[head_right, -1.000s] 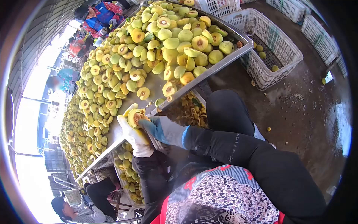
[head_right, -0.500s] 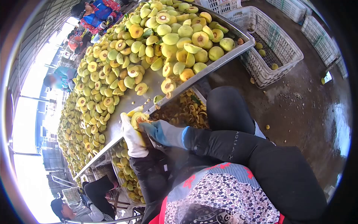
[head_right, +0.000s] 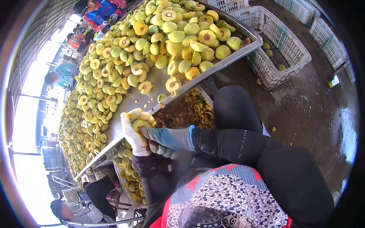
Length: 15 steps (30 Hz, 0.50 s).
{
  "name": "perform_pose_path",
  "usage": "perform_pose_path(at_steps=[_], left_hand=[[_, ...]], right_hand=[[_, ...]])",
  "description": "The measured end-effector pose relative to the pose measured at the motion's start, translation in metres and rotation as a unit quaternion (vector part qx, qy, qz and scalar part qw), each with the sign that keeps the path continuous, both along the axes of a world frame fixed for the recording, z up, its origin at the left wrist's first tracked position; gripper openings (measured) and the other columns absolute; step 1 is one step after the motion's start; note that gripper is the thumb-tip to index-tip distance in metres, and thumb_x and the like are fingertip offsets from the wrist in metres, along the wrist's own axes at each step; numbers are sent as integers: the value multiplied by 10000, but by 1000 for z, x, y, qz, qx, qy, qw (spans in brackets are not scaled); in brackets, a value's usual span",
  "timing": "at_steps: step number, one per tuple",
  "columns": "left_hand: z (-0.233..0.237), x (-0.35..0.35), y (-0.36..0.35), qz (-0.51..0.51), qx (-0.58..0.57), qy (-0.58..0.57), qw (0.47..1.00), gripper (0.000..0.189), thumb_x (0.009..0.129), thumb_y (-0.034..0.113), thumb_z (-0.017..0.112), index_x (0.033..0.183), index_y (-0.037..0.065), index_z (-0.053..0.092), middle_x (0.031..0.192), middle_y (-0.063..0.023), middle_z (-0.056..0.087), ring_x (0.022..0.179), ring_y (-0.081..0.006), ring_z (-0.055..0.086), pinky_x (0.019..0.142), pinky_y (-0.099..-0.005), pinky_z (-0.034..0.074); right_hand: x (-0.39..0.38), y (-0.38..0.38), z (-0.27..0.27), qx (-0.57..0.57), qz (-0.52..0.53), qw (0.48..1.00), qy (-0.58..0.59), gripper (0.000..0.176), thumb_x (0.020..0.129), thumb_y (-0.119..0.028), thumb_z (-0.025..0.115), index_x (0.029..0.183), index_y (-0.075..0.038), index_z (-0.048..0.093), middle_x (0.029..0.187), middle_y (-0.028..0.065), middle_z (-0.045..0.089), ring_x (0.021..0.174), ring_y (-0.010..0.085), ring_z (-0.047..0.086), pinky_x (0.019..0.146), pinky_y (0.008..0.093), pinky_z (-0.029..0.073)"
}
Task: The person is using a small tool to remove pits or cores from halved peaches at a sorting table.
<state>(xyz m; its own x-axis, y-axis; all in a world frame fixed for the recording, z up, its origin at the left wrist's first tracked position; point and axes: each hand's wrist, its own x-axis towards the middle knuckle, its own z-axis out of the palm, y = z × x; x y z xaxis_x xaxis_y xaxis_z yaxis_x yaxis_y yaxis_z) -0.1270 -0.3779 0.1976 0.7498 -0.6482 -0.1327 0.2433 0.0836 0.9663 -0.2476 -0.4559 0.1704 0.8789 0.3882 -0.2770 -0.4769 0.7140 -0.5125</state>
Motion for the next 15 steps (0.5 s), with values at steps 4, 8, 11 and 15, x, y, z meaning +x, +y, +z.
perform_pose_path(at_steps=[4,8,11,15], left_hand=[[-7,8,4,-47,-73,-21,996,512,1048,418,406,926,-35,612,738,-165,662,603,-219,610,588,-325,524],[0,13,10,-119,45,-85,988,537,1047,405,401,853,-38,635,736,-184,670,592,-219,607,587,-318,519],[-8,13,9,-125,-28,-25,991,526,1028,444,411,841,-1,618,731,-140,659,578,-206,587,599,-309,511],[-21,30,8,-80,-245,210,943,320,996,413,431,904,122,527,761,-17,551,626,-186,545,568,-292,473]], right_hand=[[-1,-1,3,11,13,999,-43,554,958,-695,451,727,-195,508,530,-100,321,443,52,305,413,241,254],[-8,9,27,-239,-89,967,21,601,947,-738,402,749,-180,504,540,-101,317,424,44,258,398,238,212],[-6,7,6,-152,-34,987,-31,629,939,-758,385,748,-171,504,545,-98,323,423,42,259,394,237,199],[-7,10,0,-34,27,998,-45,662,928,-778,378,716,-163,503,544,-85,329,418,46,261,391,235,183]])
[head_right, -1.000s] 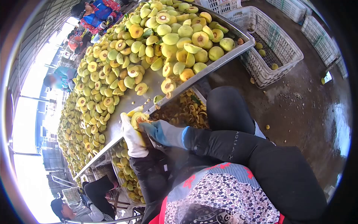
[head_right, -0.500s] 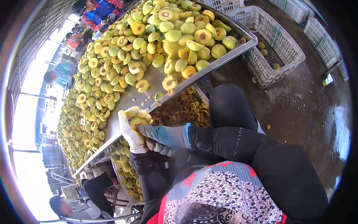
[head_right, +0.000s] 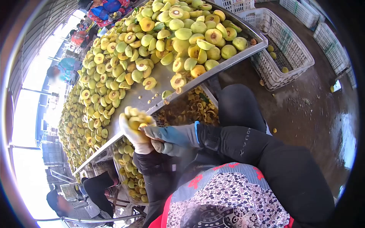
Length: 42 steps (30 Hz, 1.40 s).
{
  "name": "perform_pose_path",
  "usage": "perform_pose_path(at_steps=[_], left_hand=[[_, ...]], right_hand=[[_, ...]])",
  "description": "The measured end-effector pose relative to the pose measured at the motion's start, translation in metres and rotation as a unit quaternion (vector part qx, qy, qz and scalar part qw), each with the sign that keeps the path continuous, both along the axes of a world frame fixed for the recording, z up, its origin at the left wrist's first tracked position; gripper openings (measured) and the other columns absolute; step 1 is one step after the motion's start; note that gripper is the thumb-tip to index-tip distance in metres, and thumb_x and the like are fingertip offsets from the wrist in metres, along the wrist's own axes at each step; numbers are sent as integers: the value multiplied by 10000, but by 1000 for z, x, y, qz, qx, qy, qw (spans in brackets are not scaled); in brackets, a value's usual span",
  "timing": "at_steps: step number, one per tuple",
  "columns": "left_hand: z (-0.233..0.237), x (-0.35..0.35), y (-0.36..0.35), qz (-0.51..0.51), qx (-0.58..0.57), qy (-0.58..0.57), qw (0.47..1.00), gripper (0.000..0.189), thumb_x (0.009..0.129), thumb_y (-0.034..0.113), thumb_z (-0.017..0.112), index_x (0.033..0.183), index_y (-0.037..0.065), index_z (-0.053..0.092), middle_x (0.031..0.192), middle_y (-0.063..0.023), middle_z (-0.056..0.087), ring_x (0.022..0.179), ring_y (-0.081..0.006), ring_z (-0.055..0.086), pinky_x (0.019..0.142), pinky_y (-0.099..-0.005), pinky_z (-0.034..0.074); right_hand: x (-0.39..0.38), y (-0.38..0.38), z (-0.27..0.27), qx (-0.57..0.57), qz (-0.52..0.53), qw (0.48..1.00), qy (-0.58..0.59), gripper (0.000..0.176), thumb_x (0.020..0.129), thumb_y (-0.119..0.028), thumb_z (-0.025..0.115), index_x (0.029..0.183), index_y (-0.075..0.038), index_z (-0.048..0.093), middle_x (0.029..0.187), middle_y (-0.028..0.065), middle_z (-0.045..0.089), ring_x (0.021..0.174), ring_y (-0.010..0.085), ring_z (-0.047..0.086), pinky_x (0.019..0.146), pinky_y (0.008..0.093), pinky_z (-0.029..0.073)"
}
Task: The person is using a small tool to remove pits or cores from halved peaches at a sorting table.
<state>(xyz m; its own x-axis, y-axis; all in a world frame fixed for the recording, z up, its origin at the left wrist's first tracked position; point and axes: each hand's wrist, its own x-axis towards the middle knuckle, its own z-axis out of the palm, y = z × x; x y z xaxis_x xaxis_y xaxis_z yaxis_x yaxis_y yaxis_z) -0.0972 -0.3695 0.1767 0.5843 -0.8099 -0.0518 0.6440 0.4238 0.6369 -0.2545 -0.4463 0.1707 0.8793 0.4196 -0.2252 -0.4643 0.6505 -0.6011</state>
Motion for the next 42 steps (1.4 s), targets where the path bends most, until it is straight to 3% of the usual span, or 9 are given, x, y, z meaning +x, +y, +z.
perform_pose_path(at_steps=[3,5,8,17,19,21,25,27,42], left_hand=[[12,32,34,162,-12,-63,985,303,976,376,484,987,90,583,875,-27,591,760,-184,587,609,-313,511],[28,31,60,394,183,-246,866,349,955,296,560,1149,9,593,974,-73,616,833,-188,612,674,-343,545],[22,92,121,446,330,-373,744,410,933,169,651,1254,-67,553,1055,-124,626,884,-178,603,781,-311,527],[5,94,-59,138,440,-643,612,584,881,414,690,1265,-19,609,1195,-200,652,1122,-300,609,987,-379,450],[-26,91,-100,86,453,-600,654,594,831,446,704,1206,-8,622,1176,-234,661,1074,-356,636,955,-408,475],[-31,76,-125,38,531,-692,488,566,798,469,707,1094,-8,629,1111,-221,688,983,-370,666,896,-424,505],[-41,76,-117,76,387,-638,661,390,774,249,783,1051,26,624,1012,-134,693,902,-239,679,813,-358,535],[-39,74,-100,13,274,-376,885,334,879,61,697,1191,-5,597,1096,-101,653,969,-211,662,833,-329,567],[-1,-21,-26,100,116,-151,977,402,1038,417,473,1107,44,605,1104,-108,640,974,-244,623,899,-423,523]], right_hand=[[3,5,0,-14,-16,999,25,647,948,-743,387,715,-157,531,534,-71,334,413,51,265,385,230,192],[-1,8,1,-37,-52,997,46,627,963,-715,398,720,-156,544,530,-66,341,415,56,277,385,225,212],[4,4,-12,24,-88,994,54,571,993,-641,428,746,-144,559,582,-48,415,461,69,346,426,227,300],[30,6,-50,-212,-346,914,-8,363,1057,-346,471,1096,-32,649,905,-10,613,873,74,544,768,243,462],[28,1,-50,-241,-402,883,-25,369,1068,-292,481,1174,7,670,978,-13,656,943,66,558,828,235,476],[26,0,-43,-225,-471,851,-53,437,1055,-383,499,1076,11,688,897,-16,686,838,49,554,740,228,478],[29,-8,-38,-183,-519,834,-51,352,1051,-289,535,1113,24,682,967,-36,667,903,36,540,794,221,468],[30,-15,-38,-170,-502,846,-49,329,1057,-270,523,1126,15,673,1011,-50,631,929,32,530,823,193,451],[34,5,-35,-327,-405,852,-62,536,985,-500,571,1059,18,688,752,83,672,667,137,602,668,313,507]])
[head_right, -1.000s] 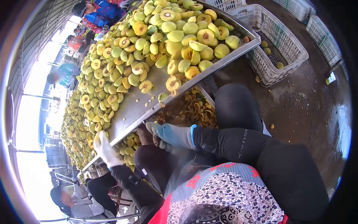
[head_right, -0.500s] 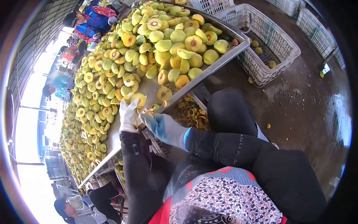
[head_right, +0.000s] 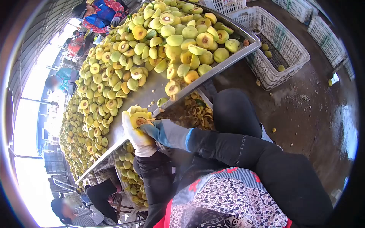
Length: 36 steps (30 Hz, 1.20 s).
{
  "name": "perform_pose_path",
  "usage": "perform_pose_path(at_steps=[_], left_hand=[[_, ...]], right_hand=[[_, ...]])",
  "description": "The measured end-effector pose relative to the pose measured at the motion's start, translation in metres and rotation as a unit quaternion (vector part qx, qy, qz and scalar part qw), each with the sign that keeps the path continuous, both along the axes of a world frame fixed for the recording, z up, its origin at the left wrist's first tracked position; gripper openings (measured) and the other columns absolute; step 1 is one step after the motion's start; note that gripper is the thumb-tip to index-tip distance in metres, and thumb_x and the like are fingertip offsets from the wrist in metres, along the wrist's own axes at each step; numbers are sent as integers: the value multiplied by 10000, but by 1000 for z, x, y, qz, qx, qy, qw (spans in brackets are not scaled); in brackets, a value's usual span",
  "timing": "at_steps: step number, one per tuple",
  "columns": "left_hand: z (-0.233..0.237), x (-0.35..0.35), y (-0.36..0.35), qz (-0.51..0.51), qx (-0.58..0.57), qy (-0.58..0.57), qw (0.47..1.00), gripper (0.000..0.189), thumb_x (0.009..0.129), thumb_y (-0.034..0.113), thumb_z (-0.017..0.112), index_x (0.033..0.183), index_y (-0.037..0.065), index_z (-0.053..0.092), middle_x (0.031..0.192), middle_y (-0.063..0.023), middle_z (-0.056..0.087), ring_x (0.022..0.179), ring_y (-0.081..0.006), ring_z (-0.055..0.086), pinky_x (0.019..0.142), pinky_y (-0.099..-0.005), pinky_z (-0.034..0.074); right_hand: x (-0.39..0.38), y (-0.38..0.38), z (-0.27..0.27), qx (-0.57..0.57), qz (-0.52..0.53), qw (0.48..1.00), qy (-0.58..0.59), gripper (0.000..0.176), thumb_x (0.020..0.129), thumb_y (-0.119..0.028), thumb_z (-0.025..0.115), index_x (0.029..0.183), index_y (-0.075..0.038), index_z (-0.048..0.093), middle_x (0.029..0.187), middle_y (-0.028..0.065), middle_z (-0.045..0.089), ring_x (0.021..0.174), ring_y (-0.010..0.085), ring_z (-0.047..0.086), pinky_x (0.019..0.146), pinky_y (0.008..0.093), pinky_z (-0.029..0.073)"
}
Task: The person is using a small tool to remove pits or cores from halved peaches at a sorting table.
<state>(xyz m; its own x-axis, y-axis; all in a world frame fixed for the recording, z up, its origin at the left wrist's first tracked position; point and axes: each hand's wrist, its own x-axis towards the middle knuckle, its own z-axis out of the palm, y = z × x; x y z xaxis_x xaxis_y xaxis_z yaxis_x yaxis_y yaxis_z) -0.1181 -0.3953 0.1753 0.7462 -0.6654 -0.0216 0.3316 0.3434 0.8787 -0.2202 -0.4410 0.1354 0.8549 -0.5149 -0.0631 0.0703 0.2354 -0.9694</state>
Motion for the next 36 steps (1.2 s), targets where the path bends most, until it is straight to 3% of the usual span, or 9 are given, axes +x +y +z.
perform_pose_path(at_steps=[6,9,12,16,21,26,31,34,36], left_hand=[[21,-19,-6,57,53,46,996,412,1037,447,461,1035,59,601,1007,-109,661,915,-259,646,800,-428,554],[8,-10,-2,58,88,-27,994,425,1044,452,440,998,54,580,969,-126,664,864,-275,654,756,-419,567],[-2,-11,0,59,88,-93,990,438,1048,459,426,991,46,561,952,-146,659,838,-283,655,738,-417,572],[-9,-13,0,65,60,-110,990,444,1050,426,403,985,14,553,930,-174,659,817,-281,651,742,-400,569],[-16,-5,4,-1,20,-112,993,454,1052,417,390,978,1,558,905,-194,665,768,-271,645,727,-395,562],[-5,-2,11,-83,142,-206,965,462,1038,395,430,877,-4,598,823,-180,679,691,-237,627,671,-350,527],[-11,3,11,-120,50,-58,990,438,1021,430,479,774,74,542,695,-107,591,597,-243,569,531,-357,479],[-2,-1,12,-44,-36,128,990,351,989,420,527,766,150,550,666,-45,544,553,-186,482,489,-332,431],[-12,40,33,-56,-86,174,979,291,981,336,531,770,138,560,700,-41,559,582,-174,491,505,-311,439]], right_hand=[[-6,-6,16,35,95,989,110,460,1041,-431,492,1164,-14,643,930,99,701,860,148,636,790,319,514],[8,1,-20,-99,100,989,49,431,1057,-430,438,1263,-81,583,853,99,673,824,214,663,763,354,524],[14,12,-32,-69,-1,997,-34,633,986,-597,481,744,-43,667,586,84,601,570,145,571,522,325,462],[-25,-9,44,180,191,955,140,623,964,-673,446,674,-134,566,538,2,490,452,112,427,439,281,369],[-33,-15,36,406,316,857,29,590,936,-732,431,689,-201,496,536,-107,340,409,24,260,398,205,236],[-38,-17,39,355,315,877,71,579,928,-740,448,726,-201,506,540,-110,340,417,12,250,387,207,177],[-41,-15,39,363,333,868,68,557,959,-701,429,737,-194,490,550,-106,350,407,22,236,383,218,153],[-29,-23,26,366,450,812,67,601,968,-680,431,882,-115,617,565,-69,412,448,47,372,420,218,301],[-35,-11,33,135,366,916,92,612,977,-646,447,1057,-75,653,610,-6,530,549,124,521,537,256,422]])
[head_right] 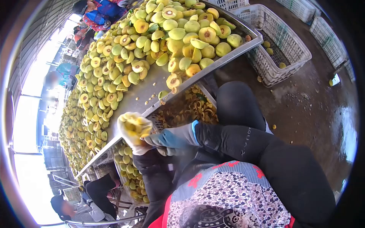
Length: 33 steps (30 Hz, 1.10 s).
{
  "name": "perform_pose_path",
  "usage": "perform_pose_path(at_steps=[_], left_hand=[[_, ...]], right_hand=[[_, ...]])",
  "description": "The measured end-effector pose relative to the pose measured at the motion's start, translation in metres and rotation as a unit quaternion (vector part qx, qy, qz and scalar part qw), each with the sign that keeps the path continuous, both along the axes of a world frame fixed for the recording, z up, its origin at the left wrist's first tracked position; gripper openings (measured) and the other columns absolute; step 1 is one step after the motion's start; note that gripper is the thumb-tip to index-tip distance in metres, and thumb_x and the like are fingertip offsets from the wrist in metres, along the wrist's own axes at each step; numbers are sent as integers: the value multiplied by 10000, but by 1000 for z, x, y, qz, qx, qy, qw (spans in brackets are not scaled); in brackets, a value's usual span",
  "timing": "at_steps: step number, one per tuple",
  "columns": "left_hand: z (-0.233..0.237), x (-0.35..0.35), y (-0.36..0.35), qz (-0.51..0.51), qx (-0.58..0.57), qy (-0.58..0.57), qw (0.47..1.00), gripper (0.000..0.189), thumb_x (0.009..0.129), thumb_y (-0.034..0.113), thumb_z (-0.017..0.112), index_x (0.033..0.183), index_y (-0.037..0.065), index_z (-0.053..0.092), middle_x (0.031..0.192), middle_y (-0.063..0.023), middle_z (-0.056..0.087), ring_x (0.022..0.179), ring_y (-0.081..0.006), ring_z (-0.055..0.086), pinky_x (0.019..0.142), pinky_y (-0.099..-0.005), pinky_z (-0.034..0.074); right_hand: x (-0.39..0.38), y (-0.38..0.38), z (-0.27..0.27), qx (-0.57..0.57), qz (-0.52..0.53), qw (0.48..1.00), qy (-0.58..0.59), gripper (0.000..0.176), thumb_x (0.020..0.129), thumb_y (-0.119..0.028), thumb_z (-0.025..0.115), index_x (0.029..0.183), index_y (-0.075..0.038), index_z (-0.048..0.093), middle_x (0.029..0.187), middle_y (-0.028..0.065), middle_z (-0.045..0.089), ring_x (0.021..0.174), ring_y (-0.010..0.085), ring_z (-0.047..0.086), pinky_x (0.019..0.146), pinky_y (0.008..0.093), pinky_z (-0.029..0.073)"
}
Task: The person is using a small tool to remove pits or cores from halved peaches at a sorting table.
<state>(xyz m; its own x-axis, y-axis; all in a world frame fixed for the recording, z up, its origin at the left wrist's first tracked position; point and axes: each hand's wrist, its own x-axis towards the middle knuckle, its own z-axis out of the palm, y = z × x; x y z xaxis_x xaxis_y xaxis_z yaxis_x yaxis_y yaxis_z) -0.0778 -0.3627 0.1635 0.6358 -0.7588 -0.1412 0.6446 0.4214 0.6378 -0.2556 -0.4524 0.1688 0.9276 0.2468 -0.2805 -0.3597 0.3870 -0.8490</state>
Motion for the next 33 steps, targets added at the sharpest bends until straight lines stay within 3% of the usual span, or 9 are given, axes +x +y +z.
perform_pose_path(at_steps=[3,6,9,14,19,21,27,29,33], left_hand=[[25,17,36,123,-58,-28,990,147,968,200,562,899,84,619,856,-68,622,716,-169,576,633,-270,503],[20,57,102,336,311,-510,728,184,938,83,619,1101,-1,623,1011,-87,638,893,-155,596,802,-294,520],[33,89,120,375,317,-367,790,270,933,64,638,1184,-35,622,1114,-86,635,1012,-164,583,890,-288,478],[65,2,-32,75,291,-528,794,329,906,175,705,1186,8,659,1053,-55,656,926,-129,609,849,-284,497],[26,-46,-151,-203,418,-750,471,569,775,468,690,1104,4,671,1095,-233,694,1025,-351,669,910,-414,512],[15,-44,-161,-195,378,-787,446,502,763,411,690,1057,5,666,1029,-223,702,981,-350,675,896,-418,518],[5,-12,-126,6,287,-707,647,353,831,325,756,996,29,656,913,-92,691,868,-202,663,804,-329,530],[8,9,-105,-7,231,-423,876,291,911,308,724,1000,37,664,909,-22,662,864,-105,605,775,-265,495],[32,-1,-60,101,278,-422,857,385,1013,403,584,967,33,680,895,-11,650,802,-85,558,750,-259,467]], right_hand=[[8,18,-47,-215,-133,955,-156,568,981,-552,493,1192,-62,690,838,160,710,872,326,685,818,376,508],[6,8,-42,-367,-163,916,-3,529,985,-508,485,974,-44,738,904,233,699,936,407,669,855,454,501],[8,3,-39,-434,-188,881,14,526,987,-506,474,950,-45,723,936,234,701,955,418,666,854,480,506],[8,-7,-46,-509,-272,816,13,485,981,-503,520,996,-53,698,922,238,694,914,422,664,794,500,516],[-4,-20,-41,-548,-156,819,65,345,924,-380,612,928,-56,730,910,205,714,905,373,703,784,488,537],[-8,-23,-44,-560,-136,815,68,299,897,-334,635,925,-57,743,913,195,719,901,353,714,771,479,546],[-9,-26,-24,-544,-152,822,68,334,923,-354,616,960,-43,732,921,192,721,901,347,716,768,467,547],[-9,-24,-21,-550,-189,812,44,385,955,-401,591,979,-38,719,916,203,713,904,363,708,770,467,538],[1,-14,-3,-353,-368,855,-92,455,989,-470,557,1029,-35,683,910,234,686,892,399,682,768,442,517]])
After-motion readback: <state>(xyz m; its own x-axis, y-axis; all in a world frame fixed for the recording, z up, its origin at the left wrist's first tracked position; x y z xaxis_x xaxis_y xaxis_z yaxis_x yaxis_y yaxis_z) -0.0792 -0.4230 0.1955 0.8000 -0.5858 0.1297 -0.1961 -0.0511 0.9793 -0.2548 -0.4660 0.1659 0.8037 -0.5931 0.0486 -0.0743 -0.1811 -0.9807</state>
